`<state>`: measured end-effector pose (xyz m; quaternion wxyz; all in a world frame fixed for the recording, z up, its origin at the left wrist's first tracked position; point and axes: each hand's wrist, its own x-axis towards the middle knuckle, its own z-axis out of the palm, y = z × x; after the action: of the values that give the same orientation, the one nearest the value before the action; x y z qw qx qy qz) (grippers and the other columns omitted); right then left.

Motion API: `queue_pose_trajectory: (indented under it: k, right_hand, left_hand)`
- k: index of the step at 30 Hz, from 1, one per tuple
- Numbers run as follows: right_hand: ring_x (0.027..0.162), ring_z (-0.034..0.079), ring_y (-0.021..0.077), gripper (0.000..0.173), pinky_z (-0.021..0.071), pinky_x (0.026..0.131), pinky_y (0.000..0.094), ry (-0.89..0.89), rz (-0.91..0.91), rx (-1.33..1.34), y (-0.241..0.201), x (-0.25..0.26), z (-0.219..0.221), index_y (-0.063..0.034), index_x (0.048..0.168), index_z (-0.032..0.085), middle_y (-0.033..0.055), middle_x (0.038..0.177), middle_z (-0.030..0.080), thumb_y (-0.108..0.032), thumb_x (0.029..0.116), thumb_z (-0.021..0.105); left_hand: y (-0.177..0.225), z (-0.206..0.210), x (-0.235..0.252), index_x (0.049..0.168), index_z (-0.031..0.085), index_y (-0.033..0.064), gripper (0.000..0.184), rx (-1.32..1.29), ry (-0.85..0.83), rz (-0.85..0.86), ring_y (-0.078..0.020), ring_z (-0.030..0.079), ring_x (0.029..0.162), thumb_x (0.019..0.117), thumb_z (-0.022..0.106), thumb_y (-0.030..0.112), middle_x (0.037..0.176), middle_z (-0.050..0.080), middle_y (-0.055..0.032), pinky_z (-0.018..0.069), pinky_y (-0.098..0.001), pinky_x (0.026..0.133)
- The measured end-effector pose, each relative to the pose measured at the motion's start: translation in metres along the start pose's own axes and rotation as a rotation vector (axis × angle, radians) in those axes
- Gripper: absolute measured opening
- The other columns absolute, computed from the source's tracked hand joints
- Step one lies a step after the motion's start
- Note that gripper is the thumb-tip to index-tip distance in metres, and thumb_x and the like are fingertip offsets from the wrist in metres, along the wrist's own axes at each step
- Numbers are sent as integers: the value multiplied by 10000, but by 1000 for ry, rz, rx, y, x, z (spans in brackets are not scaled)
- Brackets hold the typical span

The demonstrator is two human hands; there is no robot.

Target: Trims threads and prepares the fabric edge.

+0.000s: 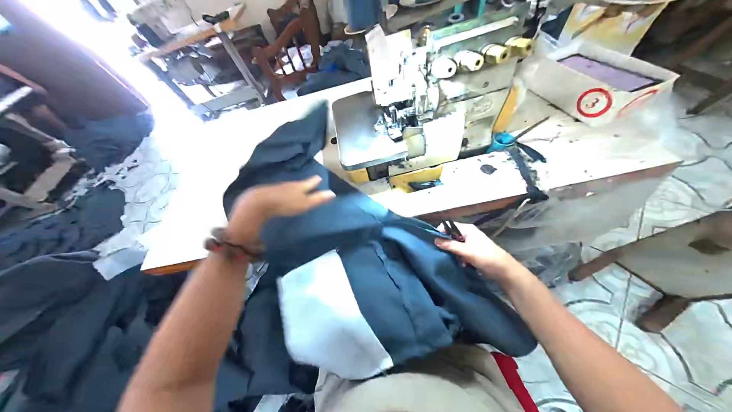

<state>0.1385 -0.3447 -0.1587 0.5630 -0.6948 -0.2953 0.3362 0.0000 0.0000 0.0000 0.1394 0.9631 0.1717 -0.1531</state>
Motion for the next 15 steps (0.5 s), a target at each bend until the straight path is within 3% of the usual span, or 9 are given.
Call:
queue_pose_trajectory:
  k: [2, 3, 5, 7, 8, 10, 11, 13, 15]
  right_hand:
    - [590, 502, 22, 122, 430, 538, 209, -18, 60, -137, 28, 3, -1, -17, 1042, 665, -2, 768, 595, -121, 978, 662]
    - [682, 536, 71, 144, 464, 632, 279, -58, 76, -231, 35, 6, -3, 4, 1048, 680, 45, 833, 621, -123, 979, 668]
    - [856, 631, 193, 153, 512, 820, 438, -136, 63, -382, 33, 12, -1, 19, 1022, 716, 136, 922, 686, -122, 974, 683]
    - [854, 655, 258, 196, 512, 816, 510, -110, 18, -408, 18, 16, 10, 14, 1005, 720, 162, 899, 691, -178, 965, 712]
    - [813, 667, 236, 231, 541, 783, 487, -55, -3, -367, 11, 18, 19, -5, 1026, 727, 140, 882, 699, -222, 949, 741]
    - [635, 583, 172, 233, 516, 620, 399, 87, -22, -248, 1, 25, 42, -20, 995, 717, 87, 758, 638, -248, 952, 744]
    - [558, 518, 133, 217, 467, 546, 348, 159, -30, -199, 1, 29, 54, -23, 930, 701, 53, 682, 579, -236, 969, 722]
    - [488, 456, 97, 210, 414, 485, 297, 244, -41, -123, 7, 34, 70, -15, 862, 679, 25, 612, 523, -186, 984, 687]
    - [482, 458, 70, 183, 410, 475, 263, 269, -50, -94, 10, 32, 74, -34, 865, 671, 3, 613, 526, -171, 987, 668]
  left_hand:
    - [2, 53, 25, 1636, 264, 120, 839, -30, -11, -97, -581, 237, 1480, 1007, 495, 626, 1653, 186, -317, 194, -785, 1130]
    - [-3, 70, 35, 1638, 272, 154, 897, -57, 78, -112, -605, 138, 1494, 954, 586, 643, 1675, 121, -300, 124, -831, 1109]
    - [-9, 92, 49, 1614, 350, 179, 924, -80, 306, -55, -506, 70, 1550, 885, 678, 644, 1703, 143, -206, 44, -777, 1159]
    - [2, 101, 39, 1551, 445, 104, 856, -98, 474, 39, -444, 202, 1543, 875, 762, 524, 1671, 260, -196, 165, -682, 1207]
    - [7, 106, 30, 1475, 522, 66, 794, -82, 552, 94, -425, 355, 1475, 845, 824, 443, 1603, 380, -202, 302, -614, 1184]
    - [21, 111, 17, 1281, 628, 1, 571, -44, 629, 212, -414, 607, 1187, 850, 847, 305, 1320, 599, -237, 499, -558, 1003]
    - [28, 111, 12, 1227, 626, -20, 443, -40, 621, 270, -386, 671, 1038, 898, 802, 219, 1181, 650, -237, 555, -528, 907]
    - [40, 112, 6, 1171, 630, -44, 232, -43, 581, 393, -346, 695, 970, 964, 672, 53, 1075, 677, -216, 573, -486, 887]
    - [48, 114, 8, 1143, 676, -36, 185, -54, 485, 514, -349, 677, 1099, 1001, 564, 2, 1154, 690, -201, 539, -495, 983]
